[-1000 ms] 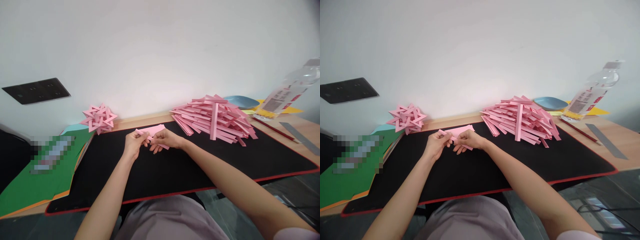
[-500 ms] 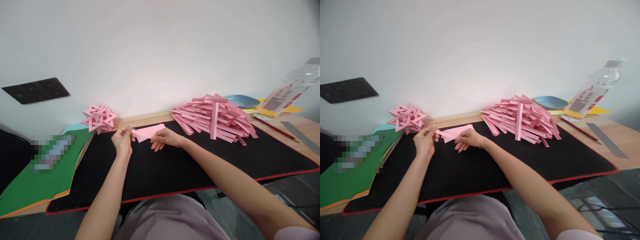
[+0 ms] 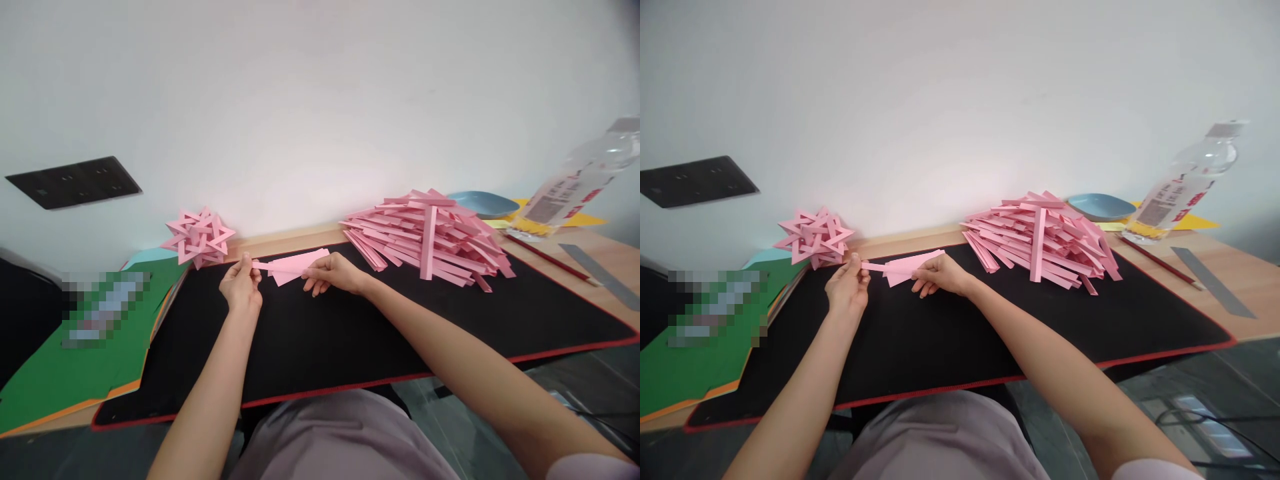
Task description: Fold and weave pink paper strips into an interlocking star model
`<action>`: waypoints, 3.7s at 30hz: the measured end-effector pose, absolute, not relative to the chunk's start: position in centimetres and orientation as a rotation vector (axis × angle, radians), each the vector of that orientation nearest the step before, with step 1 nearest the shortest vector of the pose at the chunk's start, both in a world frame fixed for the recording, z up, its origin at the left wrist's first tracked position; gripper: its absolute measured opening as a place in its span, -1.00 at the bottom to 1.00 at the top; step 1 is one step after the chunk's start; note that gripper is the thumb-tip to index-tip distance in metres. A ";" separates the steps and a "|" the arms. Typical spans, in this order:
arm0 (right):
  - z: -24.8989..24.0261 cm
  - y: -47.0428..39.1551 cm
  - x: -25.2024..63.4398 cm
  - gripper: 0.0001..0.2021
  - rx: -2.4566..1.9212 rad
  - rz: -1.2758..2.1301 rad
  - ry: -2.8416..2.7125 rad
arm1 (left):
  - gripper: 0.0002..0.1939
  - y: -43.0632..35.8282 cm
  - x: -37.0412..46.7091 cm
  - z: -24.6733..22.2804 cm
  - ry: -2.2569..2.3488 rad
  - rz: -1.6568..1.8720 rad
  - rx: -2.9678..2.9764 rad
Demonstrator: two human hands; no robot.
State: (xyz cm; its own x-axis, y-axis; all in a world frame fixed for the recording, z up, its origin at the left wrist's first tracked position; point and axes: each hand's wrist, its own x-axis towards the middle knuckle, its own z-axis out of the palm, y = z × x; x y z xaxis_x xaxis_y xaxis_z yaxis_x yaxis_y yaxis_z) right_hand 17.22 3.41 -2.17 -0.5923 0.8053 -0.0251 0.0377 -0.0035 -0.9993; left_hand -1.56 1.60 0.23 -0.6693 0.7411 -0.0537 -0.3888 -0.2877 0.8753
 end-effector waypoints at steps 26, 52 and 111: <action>-2.4 5.1 17.7 -0.77 -0.830 0.966 -0.914 | -0.55 1.4 -1.1 -3.0 1.845 0.936 2.257; -2.3 5.2 17.9 -0.73 -0.959 1.204 -1.007 | -0.61 1.4 -1.6 -2.5 1.872 0.815 2.250; -4.1 6.7 18.9 -0.90 -1.249 1.015 -1.066 | -0.82 0.6 -1.4 -1.4 1.930 0.589 2.472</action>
State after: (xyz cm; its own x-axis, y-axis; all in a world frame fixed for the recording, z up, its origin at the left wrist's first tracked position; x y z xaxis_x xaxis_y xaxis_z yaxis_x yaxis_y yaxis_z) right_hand 18.86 6.69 -4.09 0.2140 0.9752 0.0566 -0.0090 0.0599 -0.9982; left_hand -1.37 0.64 -1.43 0.2010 0.9273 0.3157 0.9455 -0.2679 0.1849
